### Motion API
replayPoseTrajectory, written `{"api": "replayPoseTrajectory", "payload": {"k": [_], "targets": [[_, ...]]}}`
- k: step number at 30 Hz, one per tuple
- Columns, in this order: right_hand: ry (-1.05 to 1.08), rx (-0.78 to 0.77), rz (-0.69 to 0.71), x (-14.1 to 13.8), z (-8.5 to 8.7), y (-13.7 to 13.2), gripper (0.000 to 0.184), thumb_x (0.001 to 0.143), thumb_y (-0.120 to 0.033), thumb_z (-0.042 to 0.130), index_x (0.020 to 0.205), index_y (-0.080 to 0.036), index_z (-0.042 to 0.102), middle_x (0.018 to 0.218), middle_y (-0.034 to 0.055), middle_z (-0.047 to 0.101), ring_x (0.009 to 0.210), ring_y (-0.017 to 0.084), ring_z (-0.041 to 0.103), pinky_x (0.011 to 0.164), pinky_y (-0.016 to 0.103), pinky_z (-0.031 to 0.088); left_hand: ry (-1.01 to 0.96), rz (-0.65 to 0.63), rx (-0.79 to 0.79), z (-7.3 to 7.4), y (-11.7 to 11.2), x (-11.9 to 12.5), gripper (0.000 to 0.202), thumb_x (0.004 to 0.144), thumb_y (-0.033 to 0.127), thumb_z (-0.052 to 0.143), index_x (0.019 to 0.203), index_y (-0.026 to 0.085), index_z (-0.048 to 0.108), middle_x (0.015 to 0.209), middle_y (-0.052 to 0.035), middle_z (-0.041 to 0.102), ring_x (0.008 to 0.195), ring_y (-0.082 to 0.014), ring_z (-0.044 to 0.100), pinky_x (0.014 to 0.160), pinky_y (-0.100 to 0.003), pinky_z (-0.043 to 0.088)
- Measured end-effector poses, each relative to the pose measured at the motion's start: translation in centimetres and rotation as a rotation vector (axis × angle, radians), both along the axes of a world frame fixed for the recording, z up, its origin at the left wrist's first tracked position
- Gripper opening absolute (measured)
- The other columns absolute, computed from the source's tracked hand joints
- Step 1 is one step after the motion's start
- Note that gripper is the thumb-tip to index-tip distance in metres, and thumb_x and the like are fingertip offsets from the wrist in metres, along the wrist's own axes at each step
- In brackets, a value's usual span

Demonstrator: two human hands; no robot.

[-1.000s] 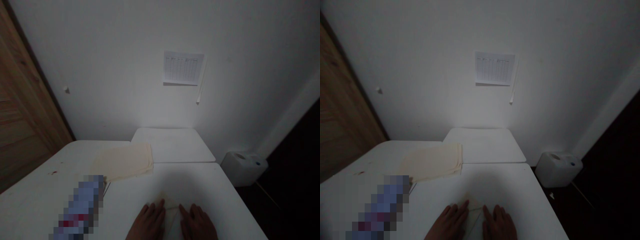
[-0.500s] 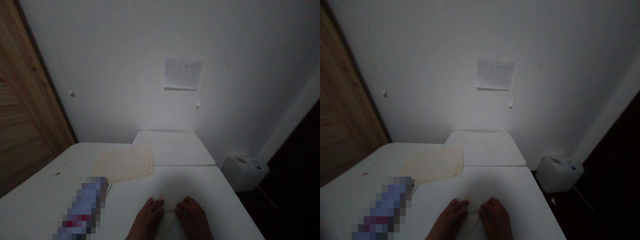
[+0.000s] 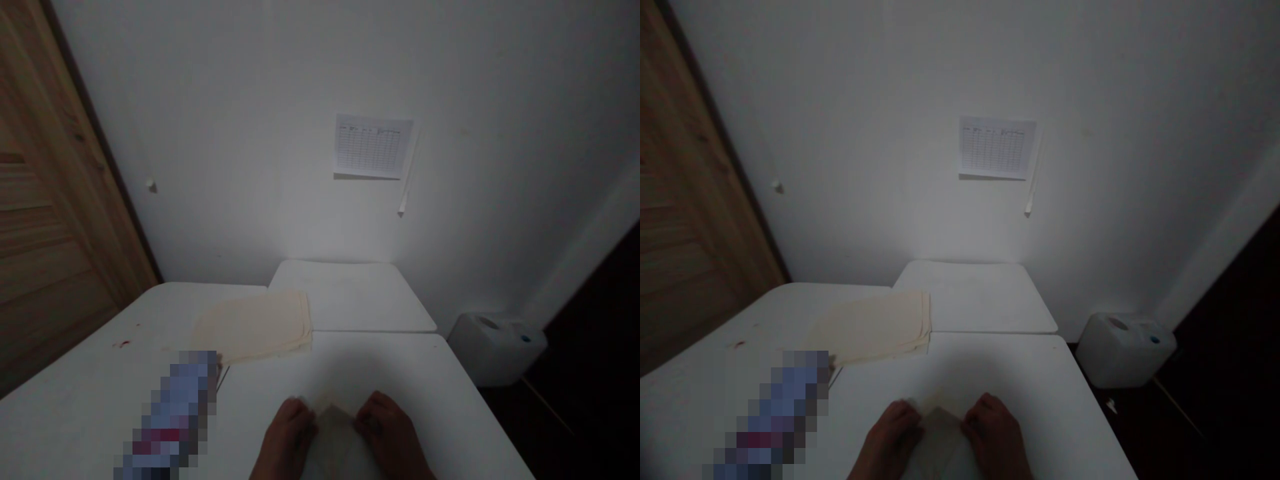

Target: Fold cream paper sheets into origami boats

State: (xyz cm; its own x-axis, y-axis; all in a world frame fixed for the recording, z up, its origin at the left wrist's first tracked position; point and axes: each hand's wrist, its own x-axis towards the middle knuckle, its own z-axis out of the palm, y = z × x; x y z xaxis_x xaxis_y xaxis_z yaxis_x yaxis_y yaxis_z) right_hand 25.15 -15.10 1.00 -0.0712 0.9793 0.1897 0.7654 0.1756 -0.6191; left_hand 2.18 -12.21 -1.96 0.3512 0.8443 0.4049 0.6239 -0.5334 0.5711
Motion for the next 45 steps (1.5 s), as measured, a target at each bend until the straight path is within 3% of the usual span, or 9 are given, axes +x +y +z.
{"api": "replayPoseTrajectory", "payload": {"k": [6,10,13,21,32,36,40,43,45], "targets": [[-0.041,0.052,0.205,0.7,-0.3,0.6,0.023,0.088,-0.014,0.051,0.083,-0.025,0.071,0.085,-0.0006,0.07,0.081,0.015,0.064,0.075,0.021,0.044,0.009,-0.106,0.056,0.7,0.3,-0.5,0.018,0.087,0.014,0.052,0.078,0.022,0.066,0.079,-0.0025,0.065,0.077,-0.018,0.063,0.068,-0.025,0.05],[-0.06,0.006,0.135,0.6,-0.6,0.9,0.026,0.085,-0.016,0.052,0.102,-0.024,0.071,0.099,0.0031,0.073,0.089,0.019,0.068,0.083,0.025,0.046,0.011,-0.054,0.086,0.5,0.3,-1.1,0.02,0.087,0.014,0.05,0.078,0.022,0.065,0.076,-0.0021,0.066,0.073,-0.0179,0.063,0.067,-0.025,0.049],[-0.047,-0.033,0.09,0.4,-0.4,0.9,0.03,0.085,-0.017,0.051,0.11,-0.024,0.067,0.099,0.0029,0.073,0.088,0.019,0.069,0.079,0.024,0.047,0.033,0.017,0.048,0.3,0.2,-1.2,0.017,0.086,0.014,0.052,0.076,0.021,0.064,0.073,-0.0022,0.065,0.071,-0.0185,0.062,0.066,-0.026,0.049],[-0.095,-0.065,0.01,-0.2,0.1,0.8,0.025,0.087,-0.023,0.048,0.109,-0.027,0.06,0.09,-0.0005,0.073,0.084,0.017,0.069,0.075,0.023,0.044,0.118,0.072,-0.073,0.9,0.3,-0.7,0.02,0.085,0.018,0.052,0.072,0.019,0.067,0.077,-0.0057,0.066,0.078,-0.0217,0.062,0.073,-0.031,0.047],[-0.197,-0.079,0.005,-0.7,1.1,1.0,0.024,0.084,-0.021,0.049,0.107,-0.028,0.053,0.084,-0.0024,0.071,0.078,0.016,0.068,0.07,0.024,0.039,0.166,0.165,-0.214,2.0,0.6,-0.2,0.013,0.076,0.012,0.053,0.071,0.018,0.064,0.073,-0.0022,0.065,0.074,-0.0195,0.061,0.069,-0.028,0.043],[-0.208,-0.081,-0.015,-0.9,1.6,1.0,0.026,0.081,-0.02,0.051,0.106,-0.028,0.053,0.081,-0.0027,0.071,0.076,0.017,0.067,0.068,0.024,0.038,0.175,0.185,-0.143,1.8,0.5,0.2,0.015,0.073,0.005,0.053,0.076,0.018,0.061,0.082,-0.0039,0.063,0.081,-0.0205,0.06,0.074,-0.03,0.045],[-0.253,-0.097,-0.004,-0.9,2.0,1.3,0.029,0.078,-0.018,0.052,0.105,-0.028,0.054,0.079,-0.0029,0.071,0.078,0.017,0.067,0.071,0.025,0.038,0.19,-0.011,0.059,1.0,0.3,0.6,0.036,0.072,-0.004,0.049,0.095,0.02,0.063,0.094,-0.0062,0.061,0.09,-0.0213,0.057,0.078,-0.032,0.049],[-0.277,-0.113,0.007,-0.9,2.2,1.6,0.029,0.077,-0.019,0.054,0.105,-0.028,0.055,0.079,-0.0033,0.071,0.078,0.017,0.066,0.07,0.025,0.038,0.305,-0.233,0.202,0.2,0.4,0.6,0.052,0.073,-0.006,0.05,0.112,0.026,0.062,0.103,-0.0065,0.062,0.096,-0.022,0.057,0.084,-0.033,0.051],[-0.292,-0.115,0.013,-0.8,2.3,1.8,0.03,0.076,-0.018,0.055,0.105,-0.028,0.055,0.078,-0.0037,0.071,0.079,0.018,0.066,0.07,0.025,0.038,0.4,-0.296,0.274,-0.4,0.5,0.4,0.056,0.073,-0.006,0.052,0.119,0.026,0.059,0.112,-0.0077,0.062,0.104,-0.0246,0.055,0.092,-0.036,0.049]]}}
